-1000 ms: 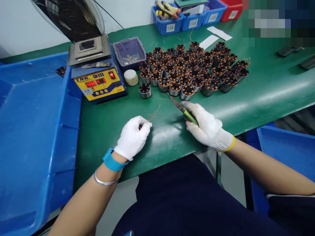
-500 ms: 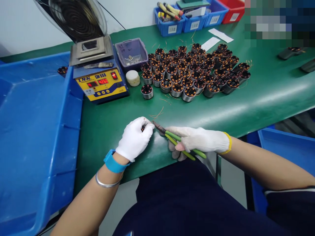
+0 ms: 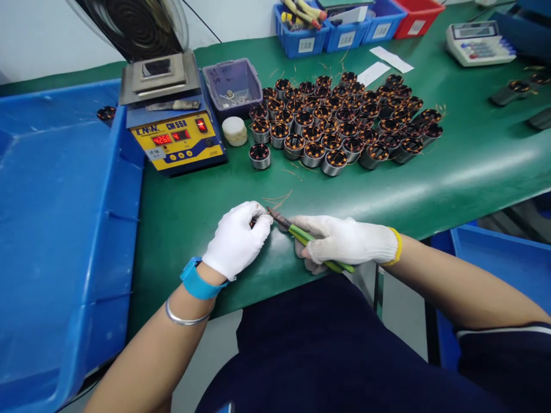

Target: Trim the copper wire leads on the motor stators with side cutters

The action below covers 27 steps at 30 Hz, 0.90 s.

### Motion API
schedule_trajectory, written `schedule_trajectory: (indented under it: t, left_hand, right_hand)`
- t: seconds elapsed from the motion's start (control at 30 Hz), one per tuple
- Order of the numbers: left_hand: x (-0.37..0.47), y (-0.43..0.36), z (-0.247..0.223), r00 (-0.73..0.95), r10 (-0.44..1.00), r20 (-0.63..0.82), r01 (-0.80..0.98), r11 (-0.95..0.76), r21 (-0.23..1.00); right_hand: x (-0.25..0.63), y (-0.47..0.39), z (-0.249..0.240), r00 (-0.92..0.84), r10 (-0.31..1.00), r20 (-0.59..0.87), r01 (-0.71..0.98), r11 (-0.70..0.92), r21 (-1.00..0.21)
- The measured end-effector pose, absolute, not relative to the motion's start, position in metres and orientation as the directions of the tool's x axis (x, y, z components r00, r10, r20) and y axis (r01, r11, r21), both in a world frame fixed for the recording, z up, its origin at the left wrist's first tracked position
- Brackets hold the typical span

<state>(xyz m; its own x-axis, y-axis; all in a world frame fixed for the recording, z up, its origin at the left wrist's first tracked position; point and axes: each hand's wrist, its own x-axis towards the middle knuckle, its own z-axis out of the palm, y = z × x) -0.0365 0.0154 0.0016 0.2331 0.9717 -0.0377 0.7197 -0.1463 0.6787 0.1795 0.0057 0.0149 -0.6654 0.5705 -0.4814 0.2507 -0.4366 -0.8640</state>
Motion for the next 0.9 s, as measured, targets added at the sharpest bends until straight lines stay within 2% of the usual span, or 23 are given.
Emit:
schedule_trajectory:
  t: [0.27, 0.33, 0.4, 0.43, 0.5, 0.57, 0.6, 0.67, 0.73, 0.8, 0.87, 0.9]
  left_hand:
    - [-0.036, 0.015, 0.001, 0.234, 0.972, -0.04, 0.729, -0.147, 0.669]
    - [-0.036, 0.014, 0.002, 0.228, 0.973, -0.046, 0.721, -0.137, 0.68]
    - [-0.036, 0.014, 0.002, 0.177, 0.984, -0.019, 0.678, -0.108, 0.727]
    - [-0.037, 0.014, 0.002, 0.126, 0.992, 0.012, 0.63, -0.09, 0.771]
    - [-0.04, 0.017, 0.0, -0.026, 0.996, 0.085, 0.48, -0.062, 0.875]
    - [-0.043, 0.022, -0.005, -0.179, 0.977, 0.118, 0.292, -0.062, 0.954]
    - [-0.045, 0.026, -0.008, -0.23, 0.967, 0.113, 0.211, -0.063, 0.975]
    - [-0.049, 0.034, -0.016, -0.282, 0.956, 0.083, 0.1, -0.056, 0.993]
    - [-0.052, 0.042, -0.022, -0.295, 0.953, 0.062, 0.058, -0.047, 0.997]
    - [-0.055, 0.047, -0.025, -0.308, 0.949, 0.063, 0.065, -0.045, 0.997]
    - [-0.058, 0.048, -0.025, -0.32, 0.945, 0.069, 0.097, -0.04, 0.994]
    - [-0.059, 0.048, -0.025, -0.327, 0.943, 0.067, 0.112, -0.032, 0.993]
  right_hand:
    - [0.179, 0.007, 0.015, -0.699, 0.54, -0.468, 0.235, -0.444, -0.864]
    - [0.179, 0.008, 0.019, -0.685, 0.552, -0.476, 0.312, -0.368, -0.876]
    - [0.18, 0.007, 0.025, -0.623, 0.616, -0.482, 0.491, -0.171, -0.854]
    - [0.181, 0.006, 0.028, -0.572, 0.677, -0.462, 0.602, -0.036, -0.798]
    - [0.185, 0.004, 0.032, -0.448, 0.818, -0.361, 0.81, 0.201, -0.551]
    - [0.188, 0.001, 0.032, -0.361, 0.9, -0.244, 0.921, 0.303, -0.244]
    - [0.188, 0.001, 0.032, -0.353, 0.912, -0.207, 0.934, 0.332, -0.129]
    - [0.184, 0.003, 0.028, -0.406, 0.905, -0.124, 0.913, 0.406, -0.033]
    - [0.172, 0.008, 0.023, -0.517, 0.855, 0.026, 0.851, 0.517, -0.088]
    - [0.151, 0.012, 0.018, -0.633, 0.75, 0.193, 0.731, 0.661, -0.17]
    - [0.126, 0.014, 0.014, -0.756, 0.599, 0.265, 0.568, 0.801, -0.189]
    - [0.114, 0.015, 0.012, -0.802, 0.543, 0.25, 0.515, 0.84, -0.171]
